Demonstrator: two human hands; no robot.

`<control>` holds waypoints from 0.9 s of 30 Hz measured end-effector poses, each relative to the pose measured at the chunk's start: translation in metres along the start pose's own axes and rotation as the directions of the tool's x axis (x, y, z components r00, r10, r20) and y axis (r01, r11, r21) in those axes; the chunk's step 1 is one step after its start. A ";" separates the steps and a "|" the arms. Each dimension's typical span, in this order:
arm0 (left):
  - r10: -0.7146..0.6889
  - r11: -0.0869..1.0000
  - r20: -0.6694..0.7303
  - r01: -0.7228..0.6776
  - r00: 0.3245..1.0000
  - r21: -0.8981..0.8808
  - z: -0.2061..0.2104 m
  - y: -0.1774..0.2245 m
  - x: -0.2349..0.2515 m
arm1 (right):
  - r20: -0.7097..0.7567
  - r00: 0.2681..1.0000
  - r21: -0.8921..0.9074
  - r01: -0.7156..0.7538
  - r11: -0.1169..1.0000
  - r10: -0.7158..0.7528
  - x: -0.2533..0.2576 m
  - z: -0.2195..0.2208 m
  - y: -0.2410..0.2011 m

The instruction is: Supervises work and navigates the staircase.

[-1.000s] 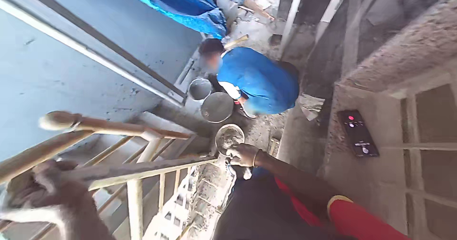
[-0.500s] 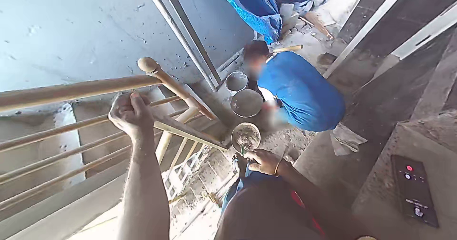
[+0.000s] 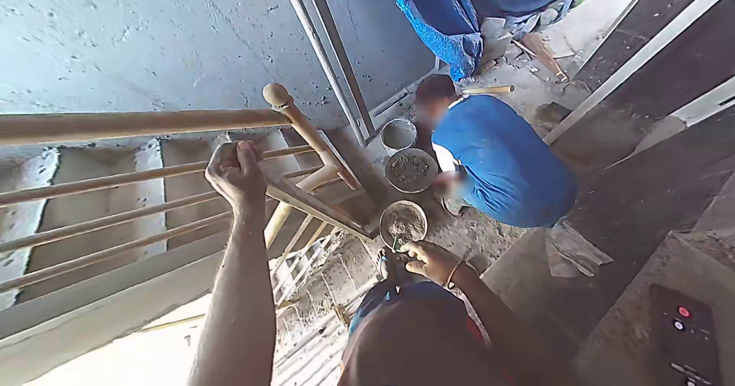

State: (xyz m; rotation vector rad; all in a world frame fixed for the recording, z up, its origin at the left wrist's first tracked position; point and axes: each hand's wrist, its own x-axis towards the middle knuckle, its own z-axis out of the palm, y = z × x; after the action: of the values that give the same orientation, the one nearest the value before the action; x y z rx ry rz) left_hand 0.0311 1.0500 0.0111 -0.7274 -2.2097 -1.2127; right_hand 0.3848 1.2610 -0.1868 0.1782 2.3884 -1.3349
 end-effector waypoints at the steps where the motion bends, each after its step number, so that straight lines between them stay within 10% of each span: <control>1: -0.001 1.000 0.001 0.001 1.000 0.006 -0.001 0.001 -0.001 | -0.007 1.000 0.004 0.010 1.000 -0.010 -0.001 0.000 -0.001; 27: -0.071 0.994 -0.020 0.069 0.997 -0.080 0.006 0.001 0.008 | -0.030 1.000 0.008 0.008 1.000 -0.008 0.003 0.004 0.009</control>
State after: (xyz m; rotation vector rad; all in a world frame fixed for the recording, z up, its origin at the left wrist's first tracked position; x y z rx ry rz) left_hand 0.0251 1.0576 0.0139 -0.6689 -2.1950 -1.3434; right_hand 0.3856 1.2627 -0.1972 0.1929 2.4111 -1.3548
